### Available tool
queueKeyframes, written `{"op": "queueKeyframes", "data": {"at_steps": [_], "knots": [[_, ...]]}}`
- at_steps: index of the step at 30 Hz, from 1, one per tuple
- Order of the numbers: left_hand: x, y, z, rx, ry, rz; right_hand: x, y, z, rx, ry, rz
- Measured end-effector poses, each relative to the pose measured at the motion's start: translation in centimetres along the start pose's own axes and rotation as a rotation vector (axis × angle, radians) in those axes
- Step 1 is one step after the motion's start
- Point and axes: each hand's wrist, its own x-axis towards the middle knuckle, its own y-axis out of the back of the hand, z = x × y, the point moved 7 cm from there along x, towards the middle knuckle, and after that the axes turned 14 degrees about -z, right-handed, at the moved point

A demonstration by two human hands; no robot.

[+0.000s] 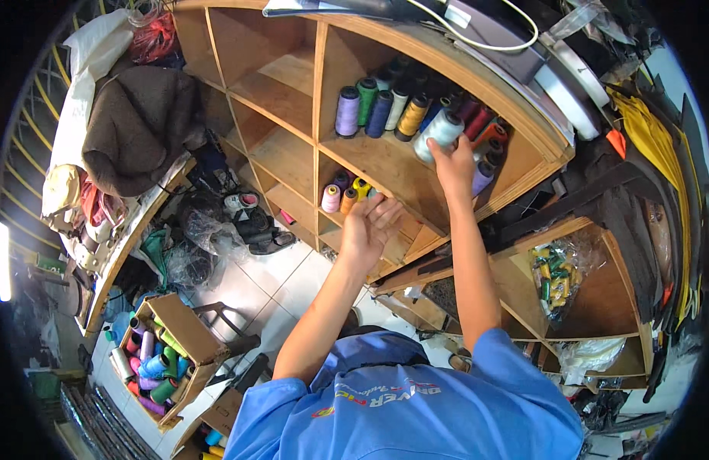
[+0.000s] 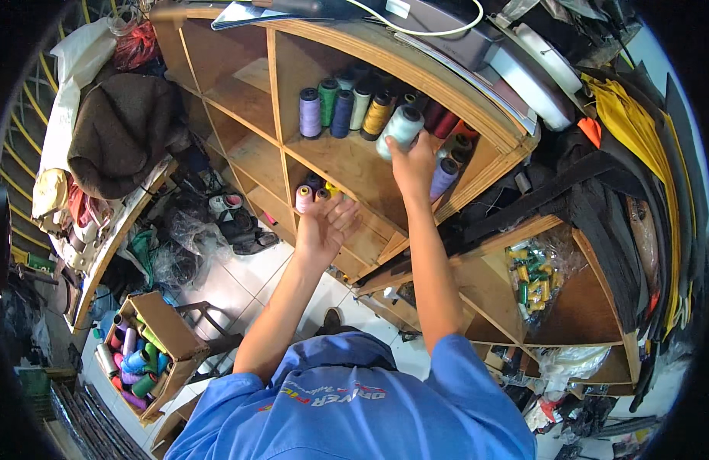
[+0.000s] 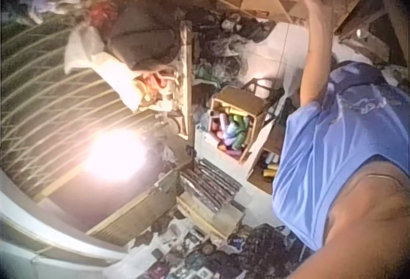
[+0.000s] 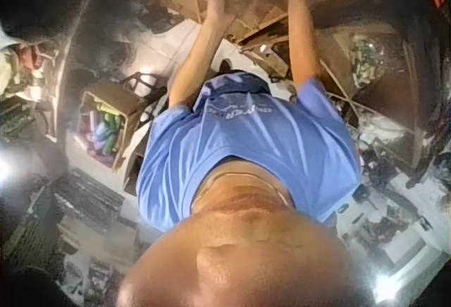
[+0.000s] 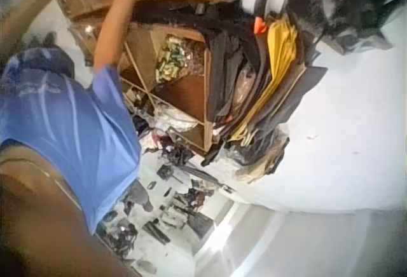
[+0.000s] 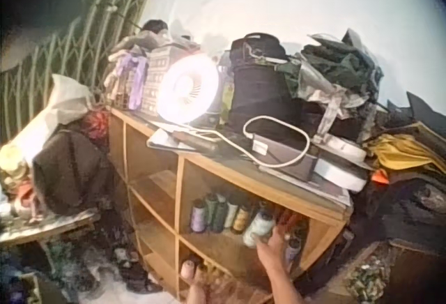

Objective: The person picks up thread spools from boxes on the floor and places them into the compartments of a wooden shelving unit by hand.

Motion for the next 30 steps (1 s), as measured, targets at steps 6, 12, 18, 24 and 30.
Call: {"op": "queueKeyframes", "data": {"at_steps": [6, 12, 18, 24, 30], "knots": [[-0.7, 1.8, -0.4, -0.002, -0.001, 0.028, 4.1, -0.5, 3.9, -0.328, -0.114, 0.171], [-1.8, 3.8, 1.4, 0.008, -0.069, 0.088, 4.5, -2.1, 4.9, -0.285, -0.108, 0.097], [-4.0, 6.6, 3.0, -0.030, -0.116, 0.113, 3.4, -2.4, 4.8, -0.187, -0.127, 0.086], [-11.8, 11.1, 7.1, 0.051, -0.248, 0.265, -2.3, -5.5, 4.7, 0.042, -0.137, 0.132], [-26.1, 15.9, 12.5, 0.228, -0.620, 0.546, -16.6, -20.5, -2.3, 0.313, 0.019, -0.512]]}}
